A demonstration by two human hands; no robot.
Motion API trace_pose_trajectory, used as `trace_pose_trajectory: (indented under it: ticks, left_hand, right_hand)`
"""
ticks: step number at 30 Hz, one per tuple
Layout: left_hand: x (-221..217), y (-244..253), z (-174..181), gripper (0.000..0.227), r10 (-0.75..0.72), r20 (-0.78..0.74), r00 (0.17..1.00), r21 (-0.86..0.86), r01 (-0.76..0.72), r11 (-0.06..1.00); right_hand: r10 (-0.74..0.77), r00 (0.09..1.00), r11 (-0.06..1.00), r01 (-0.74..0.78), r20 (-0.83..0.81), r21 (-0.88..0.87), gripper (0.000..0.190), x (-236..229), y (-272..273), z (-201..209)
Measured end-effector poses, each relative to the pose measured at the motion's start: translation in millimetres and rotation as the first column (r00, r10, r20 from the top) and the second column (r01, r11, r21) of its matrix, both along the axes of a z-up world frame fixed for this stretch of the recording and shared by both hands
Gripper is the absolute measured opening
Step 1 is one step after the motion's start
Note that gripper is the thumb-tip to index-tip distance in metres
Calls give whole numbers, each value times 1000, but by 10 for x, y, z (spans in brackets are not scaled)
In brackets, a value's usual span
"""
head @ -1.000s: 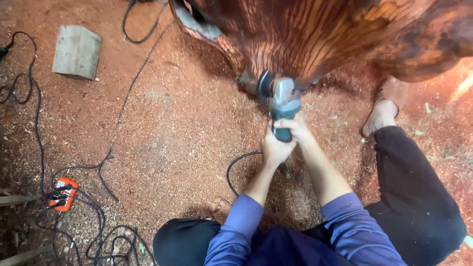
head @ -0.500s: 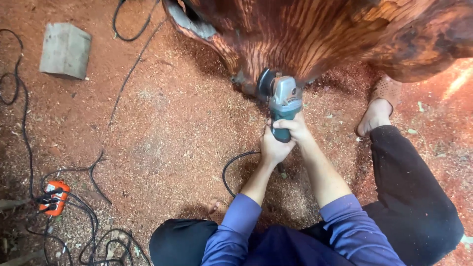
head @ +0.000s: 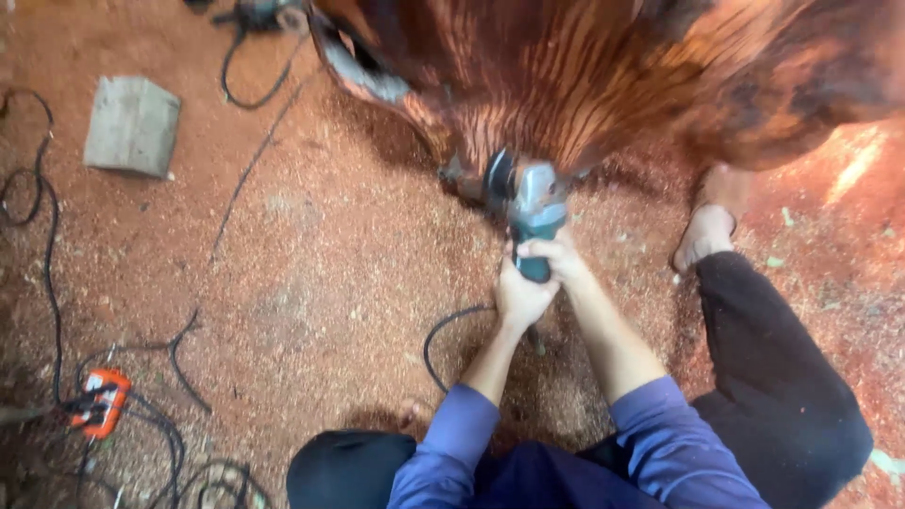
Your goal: Using an angle grinder to smooth and shape the base of a large wooden sculpture.
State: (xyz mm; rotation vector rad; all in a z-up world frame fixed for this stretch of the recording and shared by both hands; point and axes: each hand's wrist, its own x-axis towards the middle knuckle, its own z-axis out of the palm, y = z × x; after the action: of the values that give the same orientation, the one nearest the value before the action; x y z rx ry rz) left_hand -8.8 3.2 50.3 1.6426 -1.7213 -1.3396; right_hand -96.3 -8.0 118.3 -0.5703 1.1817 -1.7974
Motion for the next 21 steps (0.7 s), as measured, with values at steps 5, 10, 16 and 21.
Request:
trace_pose_trajectory:
  ticks: [5, 10, 16, 21]
  left_hand:
    - [71, -92, 52, 81, -63, 17, 998, 91, 61, 994]
    - [225, 87, -136, 71, 22, 126, 992, 83, -33, 996]
    - [159, 4, 143, 76, 0, 106, 994, 87, -10, 996]
    - [173, -80, -130, 70, -41, 160, 986, 110, 23, 994]
  right_hand:
    - [8, 1000, 998, -9, 19, 60, 49, 22, 10, -822]
    - [5, 996, 986, -20, 91, 163, 52, 294, 83, -826]
    - [-39, 999, 976, 31, 33, 214, 47, 124, 54, -801]
    - [56, 982, 998, -62, 181, 31, 55, 142, -47, -914]
